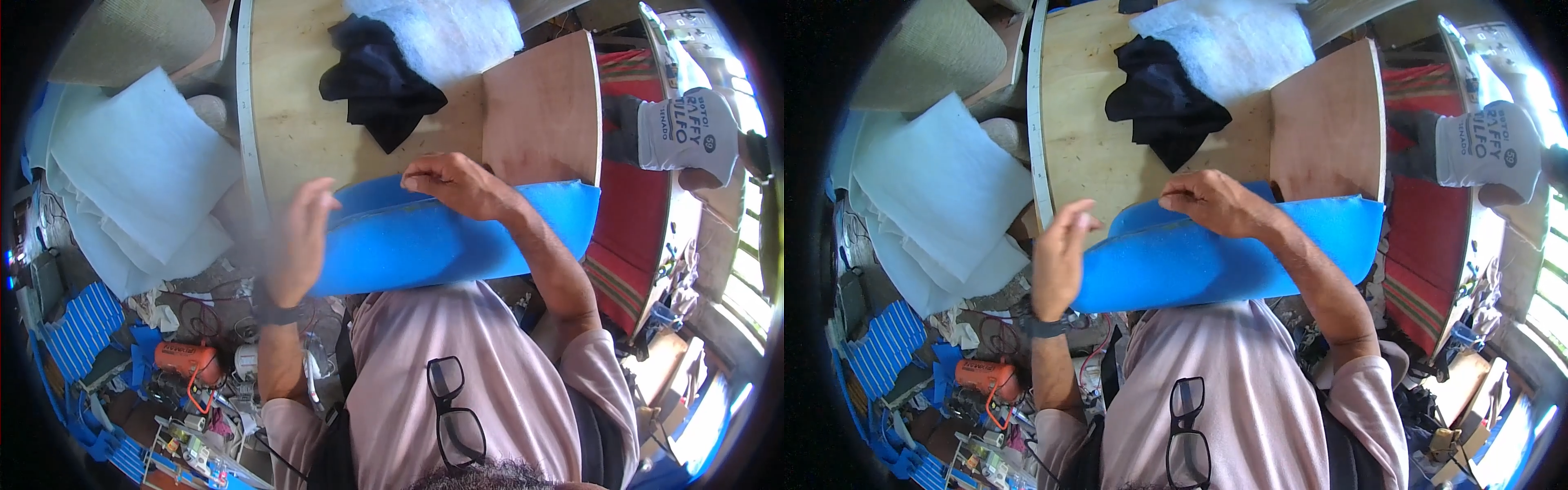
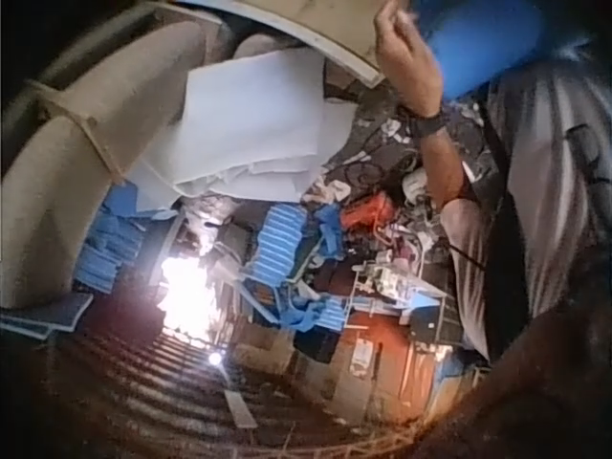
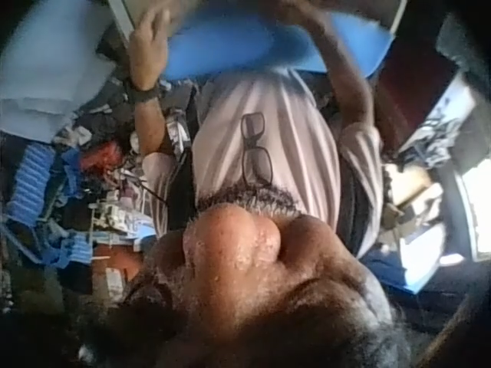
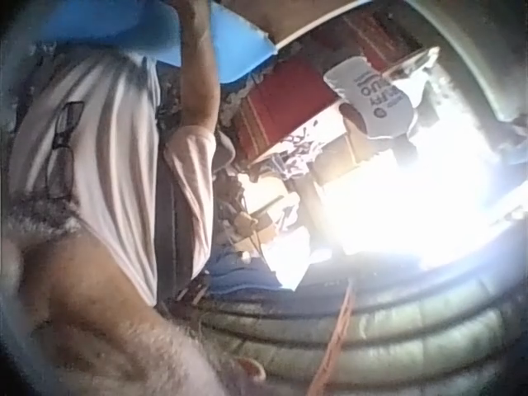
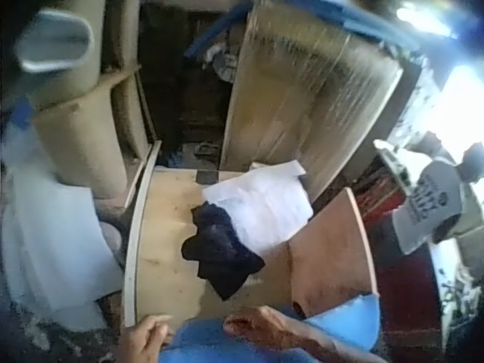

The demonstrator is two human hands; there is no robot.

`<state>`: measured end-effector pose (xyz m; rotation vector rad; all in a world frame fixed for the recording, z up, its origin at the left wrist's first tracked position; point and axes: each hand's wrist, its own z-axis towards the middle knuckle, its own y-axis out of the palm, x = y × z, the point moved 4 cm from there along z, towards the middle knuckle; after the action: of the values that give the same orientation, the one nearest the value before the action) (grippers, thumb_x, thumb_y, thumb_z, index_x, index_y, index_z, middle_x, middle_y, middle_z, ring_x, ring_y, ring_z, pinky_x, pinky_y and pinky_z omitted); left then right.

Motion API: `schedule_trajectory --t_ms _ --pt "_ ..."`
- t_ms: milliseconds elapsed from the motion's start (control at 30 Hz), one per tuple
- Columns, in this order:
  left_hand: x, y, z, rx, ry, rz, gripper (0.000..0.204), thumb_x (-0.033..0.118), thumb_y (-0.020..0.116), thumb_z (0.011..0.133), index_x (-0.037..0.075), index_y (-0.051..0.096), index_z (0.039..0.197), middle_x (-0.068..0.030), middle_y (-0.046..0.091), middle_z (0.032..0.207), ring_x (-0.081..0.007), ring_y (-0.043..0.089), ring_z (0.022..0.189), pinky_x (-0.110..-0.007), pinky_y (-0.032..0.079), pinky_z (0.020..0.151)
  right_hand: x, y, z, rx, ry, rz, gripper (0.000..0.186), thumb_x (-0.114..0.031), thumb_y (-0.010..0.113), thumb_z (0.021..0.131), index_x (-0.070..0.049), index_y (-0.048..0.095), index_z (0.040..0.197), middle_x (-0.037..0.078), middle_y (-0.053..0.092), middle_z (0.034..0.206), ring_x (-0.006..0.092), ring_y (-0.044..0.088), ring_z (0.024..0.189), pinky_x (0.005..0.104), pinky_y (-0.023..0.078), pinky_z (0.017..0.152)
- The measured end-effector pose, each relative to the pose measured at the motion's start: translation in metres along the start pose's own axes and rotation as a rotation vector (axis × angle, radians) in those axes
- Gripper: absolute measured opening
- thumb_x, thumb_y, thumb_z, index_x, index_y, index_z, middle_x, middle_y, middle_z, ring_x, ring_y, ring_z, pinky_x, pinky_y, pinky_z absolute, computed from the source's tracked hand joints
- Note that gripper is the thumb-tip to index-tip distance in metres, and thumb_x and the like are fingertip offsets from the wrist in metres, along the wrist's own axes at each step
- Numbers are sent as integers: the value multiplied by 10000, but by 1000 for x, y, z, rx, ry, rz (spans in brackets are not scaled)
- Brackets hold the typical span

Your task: Applying and adjusting foam padding onto a blue plastic chair shell.

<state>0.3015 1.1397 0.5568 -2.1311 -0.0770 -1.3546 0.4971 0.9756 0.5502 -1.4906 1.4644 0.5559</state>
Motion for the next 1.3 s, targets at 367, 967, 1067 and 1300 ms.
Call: schedule_trajectory --t_ms 367,967,1067,1300 --pt "-54 -9 -68 122 -58 -277 617 459 391 1116 -34 488 1475 -229 578 1432 -335 544 1341 -436 382 1139 -18 47 1 -28 -219 -601 448 -416 541 1047 -11 652 1203 222 642 1165 403 606 1127 494 464 1012" --pt "-71 28 -60 282 75 35 461 241 470 1062 42 488 1477 -188 721 1121 -400 689 980 -498 544 815 -87 93 43 -277 -451 -572 931 -696 406 1016 50 328 1567 285 391 1587 423 362 1487 492 274 1225" --pt "-77 31 -55 222 -3 -40 553 297 481 1055 47 391 1540 -181 699 1221 -418 676 1054 -487 540 872 -63 116 48 -509 -239 -615 932 -704 357 1026 -1 231 1623 297 322 1626 419 329 1513 471 292 1226" --pt "-62 22 -53 278 -22 28 533 420 447 1069 63 532 1456 -222 721 1134 -421 690 1013 -486 539 852 -53 102 42 -388 -198 -537 961 -746 308 1012 -4 234 1618 341 500 1476 511 537 1312 541 433 1100"
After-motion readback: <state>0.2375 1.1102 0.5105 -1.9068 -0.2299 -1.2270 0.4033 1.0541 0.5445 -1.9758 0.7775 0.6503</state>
